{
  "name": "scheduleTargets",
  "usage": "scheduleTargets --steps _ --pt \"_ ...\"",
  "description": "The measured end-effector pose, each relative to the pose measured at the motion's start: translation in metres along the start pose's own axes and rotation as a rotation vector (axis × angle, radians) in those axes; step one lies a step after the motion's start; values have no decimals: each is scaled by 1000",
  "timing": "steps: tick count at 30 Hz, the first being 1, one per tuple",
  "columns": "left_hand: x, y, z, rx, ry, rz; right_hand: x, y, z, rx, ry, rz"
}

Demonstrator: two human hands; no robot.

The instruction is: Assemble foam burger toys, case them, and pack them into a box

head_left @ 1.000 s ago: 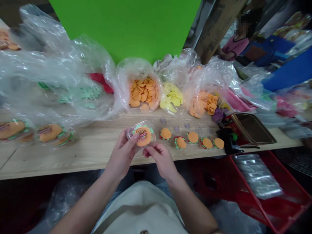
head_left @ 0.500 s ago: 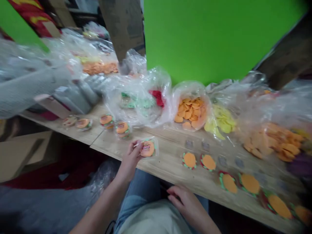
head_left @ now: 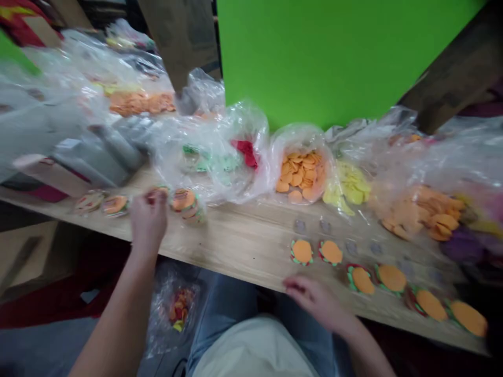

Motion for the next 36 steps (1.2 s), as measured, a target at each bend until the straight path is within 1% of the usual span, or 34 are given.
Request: scheduleTargets --steps 1,2,3,4,5,6,7,8,9,10,11,12,13,15,17,18,19,21,23,24,27,30,33,36 --pt "2 -5 -14 -85 -12 39 -7 21 1 -95 -31 -26" --pt "6 -15 -29 -132 -32 76 -13 43 4 -230 -63 -88" --pt "12 -31 -44 -137 -44 144 -18 66 8 -364 -81 -167" --pt "20 -55 -57 -11 -24 113 -23 88 15 -500 -128 -275" --pt "30 -85 -71 260 44 -16 -25 107 25 -534 -142 -416" --pt "39 -119 -86 548 176 -164 -27 122 38 -512 -131 -554" --pt "47 -152 -101 734 333 -299 -27 135 52 -469 -128 -669" --pt "52 -182 -114 851 468 -412 -28 144 65 -444 -131 -699" --pt "54 -208 -123 918 525 -446 -27 151 78 -411 -131 -721" --pt "55 -228 -129 954 566 -474 -27 155 89 -380 -131 -729" --pt "54 -243 -133 965 581 -486 -26 157 97 -359 -128 -726" --pt "53 -253 -134 962 578 -491 -25 158 102 -341 -121 -725" --pt "52 -258 -134 953 576 -503 -24 157 104 -332 -115 -726" --pt "52 -257 -130 919 571 -519 -21 153 95 -348 -80 -707" --pt "53 -249 -124 881 565 -518 -19 142 74 -388 -4 -637" --pt "53 -245 -121 867 563 -513 -18 133 61 -406 48 -590" --pt "54 -242 -118 859 562 -508 -17 121 47 -421 100 -544" --pt "55 -238 -113 863 561 -503 -16 91 22 -430 176 -515" --pt "55 -237 -111 874 562 -506 -19 57 5 -466 181 -573" --pt "55 -237 -110 873 560 -511 -21 40 -1 -501 161 -607" --pt "55 -238 -110 829 546 -523 -28 -5 -3 -571 103 -685" --pt "55 -239 -110 797 546 -529 -32 -35 6 -563 72 -707" --pt "55 -242 -108 809 533 -518 -31 -48 13 -572 36 -695" --pt "55 -244 -105 778 454 -477 -26 -48 15 -567 59 -649"
Point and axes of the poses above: each hand's wrist, its own z-axis towards the middle knuckle, its own y-axis out of the back of the hand, x = y × z, the point moved 2 cm from there along z, towards the middle knuckle, and after that the axes turned 14 degrees about x, right-handed, at the moved point
